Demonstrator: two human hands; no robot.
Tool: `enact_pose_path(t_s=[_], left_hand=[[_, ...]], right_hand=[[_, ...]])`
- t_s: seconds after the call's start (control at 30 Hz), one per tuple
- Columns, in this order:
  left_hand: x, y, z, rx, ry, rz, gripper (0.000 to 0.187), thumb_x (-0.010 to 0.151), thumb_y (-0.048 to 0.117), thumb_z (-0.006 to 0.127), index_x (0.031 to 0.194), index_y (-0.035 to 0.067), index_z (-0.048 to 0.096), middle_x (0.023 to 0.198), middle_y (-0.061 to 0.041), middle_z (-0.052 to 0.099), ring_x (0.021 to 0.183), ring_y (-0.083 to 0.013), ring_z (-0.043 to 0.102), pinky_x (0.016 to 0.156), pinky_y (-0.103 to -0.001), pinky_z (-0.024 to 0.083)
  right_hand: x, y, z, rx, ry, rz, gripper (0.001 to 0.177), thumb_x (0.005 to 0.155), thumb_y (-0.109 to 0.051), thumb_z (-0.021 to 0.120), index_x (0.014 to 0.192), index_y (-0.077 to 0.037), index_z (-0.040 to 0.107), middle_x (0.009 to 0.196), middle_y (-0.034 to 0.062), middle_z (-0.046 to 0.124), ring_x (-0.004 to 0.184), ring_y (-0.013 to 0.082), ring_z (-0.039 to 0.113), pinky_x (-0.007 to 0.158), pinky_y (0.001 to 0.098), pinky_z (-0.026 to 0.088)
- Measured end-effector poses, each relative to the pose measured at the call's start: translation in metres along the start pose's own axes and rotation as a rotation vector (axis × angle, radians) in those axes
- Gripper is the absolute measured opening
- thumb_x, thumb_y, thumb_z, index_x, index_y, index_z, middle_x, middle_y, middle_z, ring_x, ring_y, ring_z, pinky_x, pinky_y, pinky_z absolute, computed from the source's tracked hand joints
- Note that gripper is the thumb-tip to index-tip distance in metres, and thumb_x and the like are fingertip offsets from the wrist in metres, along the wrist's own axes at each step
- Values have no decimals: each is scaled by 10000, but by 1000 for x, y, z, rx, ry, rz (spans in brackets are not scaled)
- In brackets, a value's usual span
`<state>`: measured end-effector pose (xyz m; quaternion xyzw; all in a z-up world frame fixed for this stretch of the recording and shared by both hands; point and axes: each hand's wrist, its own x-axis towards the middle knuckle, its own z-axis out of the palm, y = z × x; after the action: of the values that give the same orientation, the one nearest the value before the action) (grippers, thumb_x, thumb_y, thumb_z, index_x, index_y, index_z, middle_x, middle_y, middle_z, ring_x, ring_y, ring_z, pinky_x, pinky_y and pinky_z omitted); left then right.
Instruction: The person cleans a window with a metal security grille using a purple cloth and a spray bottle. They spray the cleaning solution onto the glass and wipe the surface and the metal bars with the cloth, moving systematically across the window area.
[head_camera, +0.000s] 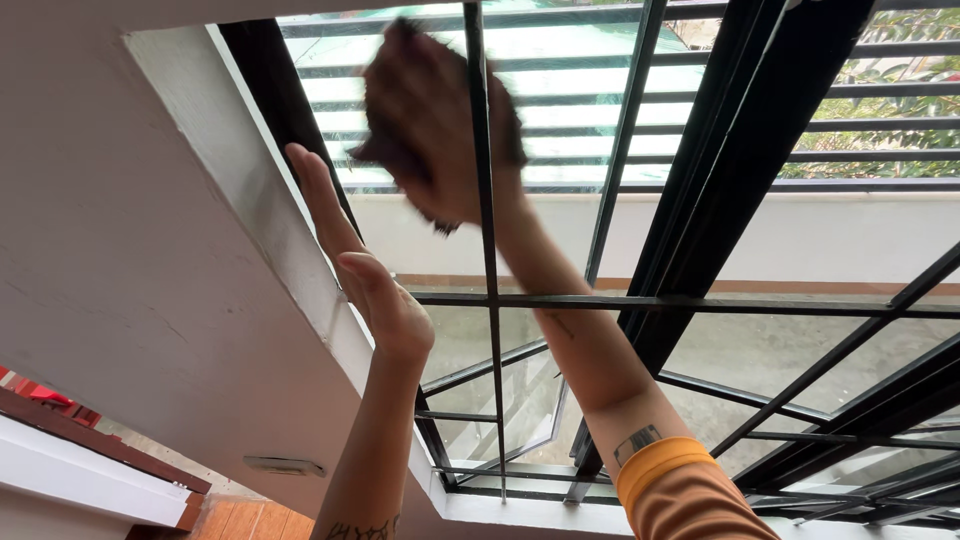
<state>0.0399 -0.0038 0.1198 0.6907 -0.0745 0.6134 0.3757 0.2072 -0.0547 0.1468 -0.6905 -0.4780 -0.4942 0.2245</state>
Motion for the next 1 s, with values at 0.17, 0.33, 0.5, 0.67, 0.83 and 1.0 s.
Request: enact_pose_path(t_s=[0.17,0.33,0.5,0.67,0.83,1.0], left_hand=[[-6,1,1,15,-76,4,747,1139,633,-3,1662,126,163,1750,-66,156,1619,-231,139,1371,-437,141],[-15,-9,-14,0,-96,-44,786,1120,664,9,1657,119,189,1743,-80,178,1655,-250,166,1363,-446,146],[-23,-18,-27,48,-91,-80,826,1110,675,-1,1649,86,208,1738,-106,188,1649,-269,182,1379,-445,141],[-32,-19,-27,34,-72,-77,808,1127,658,23,1657,80,220,1737,-114,191,1650,-263,191,1356,-429,151],[-49,-22,-23,54,-95,-65,802,1128,639,13,1689,107,226,1728,-99,216,1638,-251,209,1392,-435,170],[-65,-26,-35,80,-119,-64,804,1118,643,34,1676,98,234,1719,-104,228,1629,-257,217,1380,-445,182]], right_hand=[[-4,106,-10,-272,398,391,680,1100,-531,553,1605,-118,363,1691,101,299,1623,298,172,1339,547,15],[-23,68,21,-211,574,600,701,1149,-515,419,1687,-121,201,1714,73,174,1622,242,107,1327,449,31],[-65,-58,43,-63,114,132,634,1089,-546,409,1609,-184,380,1691,88,267,1591,277,222,1295,562,89],[-99,-62,54,-132,31,-147,616,1096,-606,495,1618,-286,426,1700,19,301,1580,258,236,1249,555,56],[-135,16,50,-151,292,350,667,1125,-561,417,1669,-218,239,1751,61,165,1625,251,110,1342,502,-1],[-145,15,75,19,516,749,718,1105,-551,301,1700,-188,128,1781,78,109,1642,248,47,1344,508,-36]])
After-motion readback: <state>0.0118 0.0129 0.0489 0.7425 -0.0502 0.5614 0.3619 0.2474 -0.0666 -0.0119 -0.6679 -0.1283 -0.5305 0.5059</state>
